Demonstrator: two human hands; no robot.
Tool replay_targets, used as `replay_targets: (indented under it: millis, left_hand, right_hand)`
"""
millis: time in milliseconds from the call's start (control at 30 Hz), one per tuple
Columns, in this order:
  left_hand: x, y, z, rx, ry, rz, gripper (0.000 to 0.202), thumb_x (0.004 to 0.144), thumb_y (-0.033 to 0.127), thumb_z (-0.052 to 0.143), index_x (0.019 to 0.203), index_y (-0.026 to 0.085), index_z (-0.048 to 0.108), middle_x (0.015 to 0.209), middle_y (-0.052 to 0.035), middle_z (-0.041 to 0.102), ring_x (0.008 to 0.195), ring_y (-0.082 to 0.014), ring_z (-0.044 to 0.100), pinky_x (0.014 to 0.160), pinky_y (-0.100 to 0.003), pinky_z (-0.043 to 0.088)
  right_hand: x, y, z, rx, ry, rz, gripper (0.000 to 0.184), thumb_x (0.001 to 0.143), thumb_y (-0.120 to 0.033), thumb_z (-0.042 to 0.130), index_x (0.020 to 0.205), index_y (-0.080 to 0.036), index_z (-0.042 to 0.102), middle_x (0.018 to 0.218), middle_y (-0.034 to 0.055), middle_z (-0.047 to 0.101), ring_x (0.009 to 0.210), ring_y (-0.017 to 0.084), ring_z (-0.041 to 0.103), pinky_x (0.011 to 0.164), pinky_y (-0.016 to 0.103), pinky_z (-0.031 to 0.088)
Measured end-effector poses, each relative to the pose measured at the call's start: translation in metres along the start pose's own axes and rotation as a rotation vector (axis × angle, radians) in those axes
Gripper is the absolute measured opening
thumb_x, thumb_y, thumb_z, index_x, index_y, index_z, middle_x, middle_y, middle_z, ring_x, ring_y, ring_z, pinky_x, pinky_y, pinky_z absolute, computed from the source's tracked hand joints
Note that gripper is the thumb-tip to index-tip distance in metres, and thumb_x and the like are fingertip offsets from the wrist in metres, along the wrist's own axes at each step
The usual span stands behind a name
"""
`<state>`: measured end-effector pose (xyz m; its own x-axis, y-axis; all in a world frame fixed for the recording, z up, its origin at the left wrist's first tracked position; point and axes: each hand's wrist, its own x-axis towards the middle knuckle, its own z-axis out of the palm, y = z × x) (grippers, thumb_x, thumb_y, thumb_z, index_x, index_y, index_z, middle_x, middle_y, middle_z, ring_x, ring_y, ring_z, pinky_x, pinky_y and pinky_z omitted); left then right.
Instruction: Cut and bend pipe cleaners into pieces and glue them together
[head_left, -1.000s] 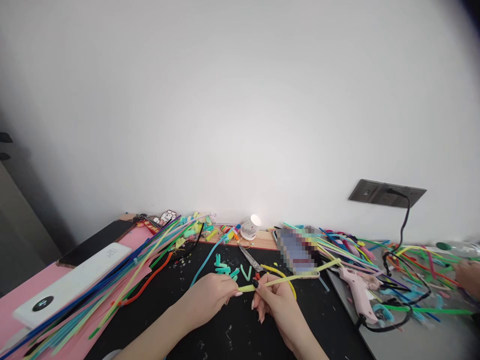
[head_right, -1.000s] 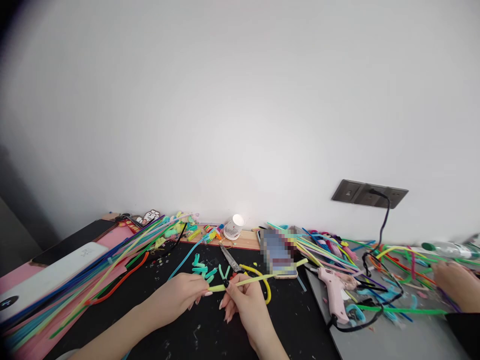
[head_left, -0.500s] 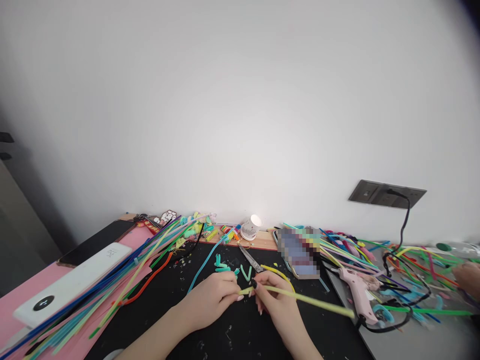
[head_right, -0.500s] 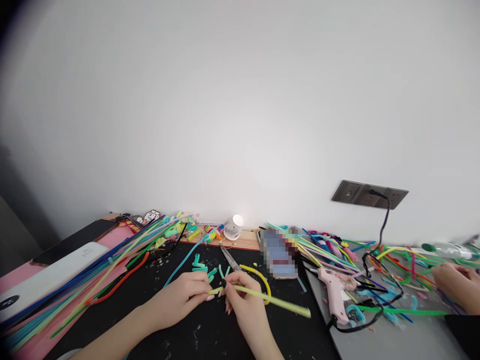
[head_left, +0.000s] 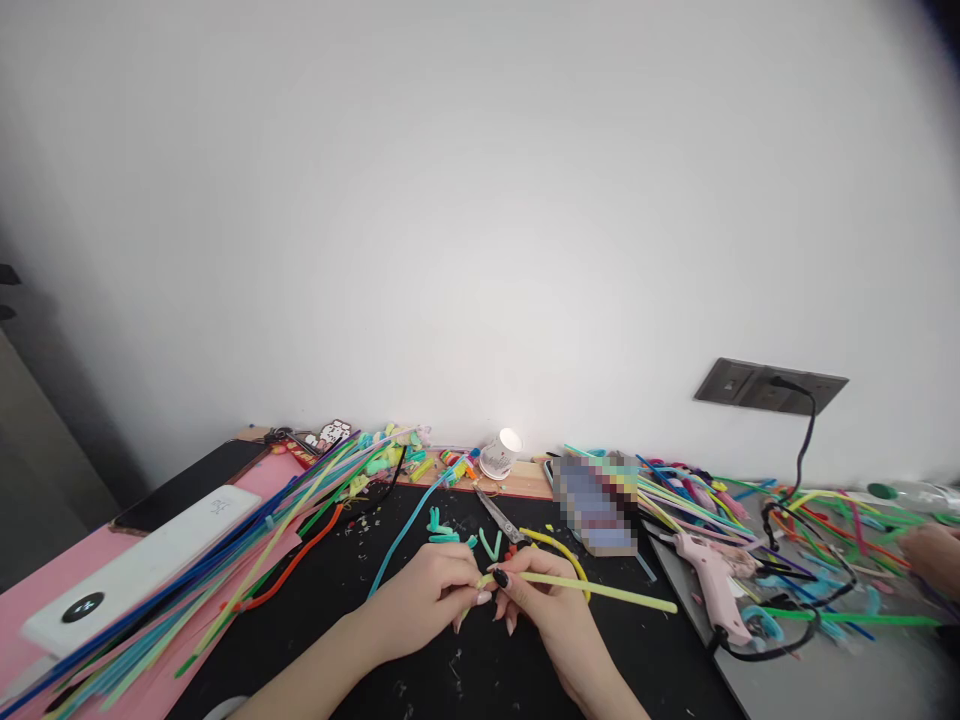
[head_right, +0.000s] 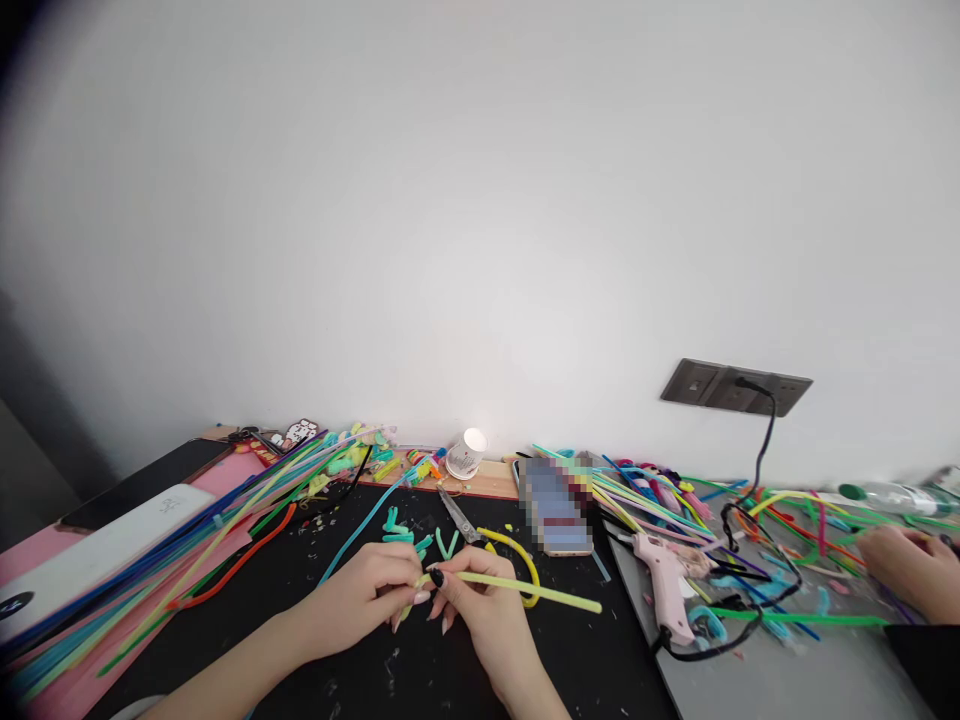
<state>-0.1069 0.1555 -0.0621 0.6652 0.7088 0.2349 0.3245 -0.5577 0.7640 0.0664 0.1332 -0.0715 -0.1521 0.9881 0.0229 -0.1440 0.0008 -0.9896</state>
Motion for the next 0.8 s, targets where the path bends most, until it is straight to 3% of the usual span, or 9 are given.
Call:
replay_targets:
  millis: [100, 233, 433, 600, 800]
  left_hand:
    - [-0.001, 0.000, -0.002, 0.092, 0.008, 0.048, 0.030, 0.085, 0.026, 0.043, 0.063, 0.016, 0.060, 0.079, -0.0019, 0.050, 0.067, -0.0111, 0.049, 0.063, -0.021, 0.038]
    - [-0.001, 0.001, -0.003, 0.112, 0.020, 0.038, 0.031, 0.085, 0.025, 0.043, 0.059, 0.015, 0.058, 0.071, -0.0005, 0.049, 0.065, -0.0112, 0.048, 0.062, -0.021, 0.037]
    - [0.002, -0.003, -0.001, -0.169, 0.062, -0.118, 0.037, 0.084, 0.027, 0.043, 0.050, 0.014, 0.053, 0.056, 0.0015, 0.048, 0.055, -0.0100, 0.053, 0.057, -0.019, 0.041]
    - [0.002, -0.007, 0.003, -0.468, 0.048, -0.204, 0.025, 0.082, 0.031, 0.046, 0.067, 0.013, 0.054, 0.062, 0.0007, 0.056, 0.056, -0.0124, 0.060, 0.055, -0.021, 0.044]
    - [0.001, -0.007, 0.004, -0.624, 0.080, -0.220, 0.013, 0.078, 0.027, 0.053, 0.082, 0.015, 0.049, 0.064, -0.0004, 0.062, 0.060, -0.0167, 0.064, 0.060, -0.028, 0.049]
  right_hand:
    - [-0.002, -0.004, 0.003, -0.020, -0.023, 0.012, 0.023, 0.066, -0.037, 0.068, 0.063, -0.014, 0.065, 0.052, 0.0029, 0.061, 0.045, 0.012, 0.053, 0.041, 0.021, 0.040]
    - [-0.004, -0.009, 0.003, 0.022, -0.045, -0.011, 0.030, 0.073, -0.042, 0.059, 0.069, -0.013, 0.064, 0.059, 0.0055, 0.063, 0.046, 0.011, 0.054, 0.041, 0.020, 0.039]
    - [0.001, -0.001, -0.006, 0.068, 0.070, -0.052, 0.029, 0.072, -0.041, 0.061, 0.065, -0.014, 0.053, 0.064, 0.0048, 0.062, 0.041, 0.007, 0.048, 0.037, 0.017, 0.035]
    - [0.002, 0.002, -0.006, -0.007, 0.035, -0.057, 0.029, 0.072, -0.040, 0.061, 0.062, -0.014, 0.052, 0.060, 0.0036, 0.060, 0.039, 0.006, 0.045, 0.036, 0.017, 0.034]
    - [0.002, 0.003, -0.007, -0.082, 0.012, -0.023, 0.028, 0.072, -0.040, 0.061, 0.063, -0.014, 0.055, 0.053, 0.0000, 0.055, 0.040, 0.006, 0.043, 0.036, 0.017, 0.034]
